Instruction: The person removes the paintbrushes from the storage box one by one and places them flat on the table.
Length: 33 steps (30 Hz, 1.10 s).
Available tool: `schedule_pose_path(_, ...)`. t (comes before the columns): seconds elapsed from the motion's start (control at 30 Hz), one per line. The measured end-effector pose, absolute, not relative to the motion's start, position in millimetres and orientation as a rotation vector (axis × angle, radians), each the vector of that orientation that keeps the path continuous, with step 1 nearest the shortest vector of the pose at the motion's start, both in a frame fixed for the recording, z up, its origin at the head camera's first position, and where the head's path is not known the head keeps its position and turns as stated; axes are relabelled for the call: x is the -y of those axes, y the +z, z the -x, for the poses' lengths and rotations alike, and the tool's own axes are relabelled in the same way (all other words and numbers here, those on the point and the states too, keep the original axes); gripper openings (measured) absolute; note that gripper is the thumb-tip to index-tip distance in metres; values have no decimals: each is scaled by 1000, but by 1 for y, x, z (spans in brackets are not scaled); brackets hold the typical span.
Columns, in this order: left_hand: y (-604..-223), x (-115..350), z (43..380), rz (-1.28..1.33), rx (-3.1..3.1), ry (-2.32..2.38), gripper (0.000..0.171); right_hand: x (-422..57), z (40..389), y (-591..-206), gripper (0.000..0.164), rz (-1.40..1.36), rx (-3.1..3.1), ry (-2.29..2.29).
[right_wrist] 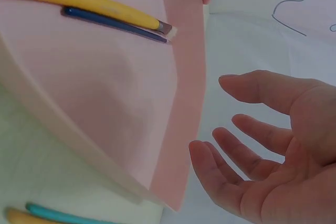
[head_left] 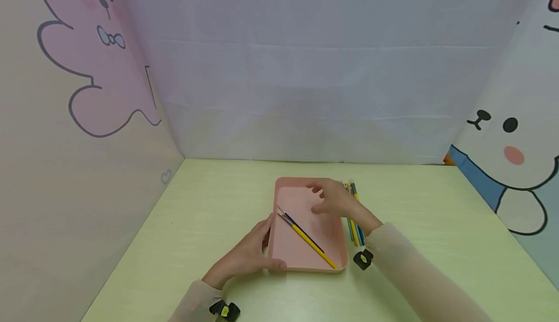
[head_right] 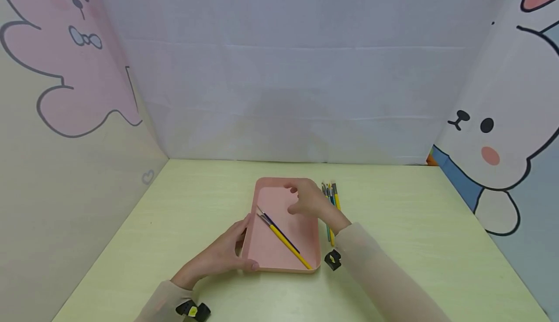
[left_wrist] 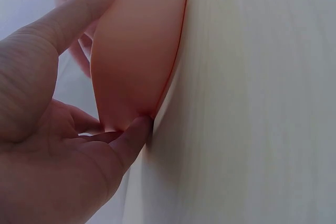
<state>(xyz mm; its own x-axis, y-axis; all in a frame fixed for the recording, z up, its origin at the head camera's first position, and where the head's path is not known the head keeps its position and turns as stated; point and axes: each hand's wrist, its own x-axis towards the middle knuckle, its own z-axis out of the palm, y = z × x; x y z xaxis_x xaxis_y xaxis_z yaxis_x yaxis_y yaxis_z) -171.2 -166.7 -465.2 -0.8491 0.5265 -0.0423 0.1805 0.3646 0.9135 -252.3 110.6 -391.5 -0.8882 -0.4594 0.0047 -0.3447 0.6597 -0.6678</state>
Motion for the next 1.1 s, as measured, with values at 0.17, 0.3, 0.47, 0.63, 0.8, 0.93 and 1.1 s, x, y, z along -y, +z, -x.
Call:
schedule_pose_path(0.17,-466,167,171,-632,-2304,1475,128,-98,254,-403,58,653,-2633,-1091)
schedule_pose_path(0.3,-465,168,171,-632,-2282,1491,128,-88,253,-408,57,632,-2623,-1023)
schedule_pose_path(0.47,-465,168,170,-621,-2290,1479,128,-77,252,-413,56,569,-2640,-939)
schedule_pose_path(0.63,-466,168,170,-607,-2312,1461,128,-70,252,-418,58,514,-2640,-870)
schedule_pose_path(0.8,-463,168,170,-598,-2310,1462,128,-67,252,-418,56,514,-2645,-817)
schedule_pose_path(0.93,-462,168,168,-606,-2281,1493,128,-63,252,-418,54,498,-2643,-772)
schedule_pose_path(1.1,-463,169,169,-610,-2272,1499,128,-59,254,-420,51,453,-2631,-750)
